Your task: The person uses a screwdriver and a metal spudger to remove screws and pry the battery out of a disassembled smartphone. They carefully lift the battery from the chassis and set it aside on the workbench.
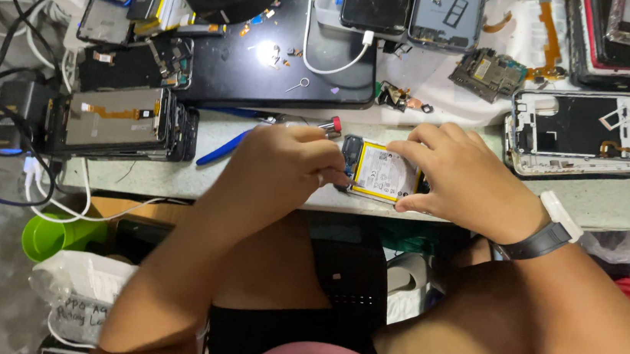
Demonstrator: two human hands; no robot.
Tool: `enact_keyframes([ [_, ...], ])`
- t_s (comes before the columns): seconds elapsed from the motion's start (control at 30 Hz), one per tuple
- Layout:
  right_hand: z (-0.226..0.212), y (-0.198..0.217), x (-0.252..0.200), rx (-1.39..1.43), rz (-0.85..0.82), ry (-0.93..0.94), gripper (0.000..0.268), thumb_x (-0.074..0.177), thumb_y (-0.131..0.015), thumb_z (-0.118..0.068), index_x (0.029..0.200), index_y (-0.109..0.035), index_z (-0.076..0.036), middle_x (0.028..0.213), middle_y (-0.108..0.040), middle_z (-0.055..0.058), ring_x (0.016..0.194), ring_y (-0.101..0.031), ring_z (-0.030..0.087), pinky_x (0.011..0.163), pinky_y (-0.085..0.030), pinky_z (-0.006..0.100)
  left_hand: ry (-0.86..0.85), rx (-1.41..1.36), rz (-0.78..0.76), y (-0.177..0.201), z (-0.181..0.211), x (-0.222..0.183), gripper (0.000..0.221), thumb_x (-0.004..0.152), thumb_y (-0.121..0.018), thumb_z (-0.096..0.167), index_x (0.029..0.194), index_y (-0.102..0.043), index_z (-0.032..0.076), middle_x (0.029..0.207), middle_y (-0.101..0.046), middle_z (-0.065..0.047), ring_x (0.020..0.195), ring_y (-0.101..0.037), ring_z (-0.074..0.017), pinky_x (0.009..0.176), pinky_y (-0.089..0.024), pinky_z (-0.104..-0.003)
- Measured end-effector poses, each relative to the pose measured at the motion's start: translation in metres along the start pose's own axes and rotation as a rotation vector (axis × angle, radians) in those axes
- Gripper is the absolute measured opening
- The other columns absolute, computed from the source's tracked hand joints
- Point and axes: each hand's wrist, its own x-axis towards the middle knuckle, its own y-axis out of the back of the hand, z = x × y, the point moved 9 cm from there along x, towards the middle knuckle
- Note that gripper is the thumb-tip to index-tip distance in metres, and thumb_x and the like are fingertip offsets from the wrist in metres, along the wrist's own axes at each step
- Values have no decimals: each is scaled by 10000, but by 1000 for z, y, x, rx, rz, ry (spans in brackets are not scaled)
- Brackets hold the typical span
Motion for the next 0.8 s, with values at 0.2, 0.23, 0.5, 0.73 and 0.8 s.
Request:
enact_keyframes([
  [0.2,0,0,0,6,-1,-3,754,603,-883,-389,1260,-646,-106,1120,-621,94,1071,-579,338,914,-456,472,-201,532,-279,-25,20,10,81,777,-698,180,701,-722,162,735,-701,-49,720,-715,-247,562,-540,-379],
  [0.23,-1,0,0,8,3,-1,756,599,-884,-393,1258,-649,-107,1122,-620,95,1071,-579,340,912,-457,472,-217,562,-301,-31,23,11,83,772,-687,181,701,-725,160,732,-701,-49,718,-716,-245,538,-536,-369],
  [0.5,1,0,-1,8,-1,2,749,610,-882,-396,1258,-650,-101,1123,-621,102,1071,-582,343,900,-459,472,-240,578,-202,-20,26,7,79,812,-675,192,759,-726,161,821,-705,-46,730,-702,-206,533,-513,-336],
  [0.73,0,1,2,24,11,5,774,577,-893,-398,1251,-657,-99,1121,-625,111,1070,-582,348,920,-461,470,-247,606,-216,-13,18,-1,60,770,-685,202,733,-724,174,780,-673,-16,738,-689,-202,558,-498,-335],
  [0.8,0,0,2,18,9,3,776,578,-895,-405,1248,-659,-95,1117,-623,115,1066,-582,350,917,-461,470,-238,619,-238,-17,18,-1,73,768,-687,210,717,-728,178,772,-670,-15,736,-690,-205,556,-498,-333],
])
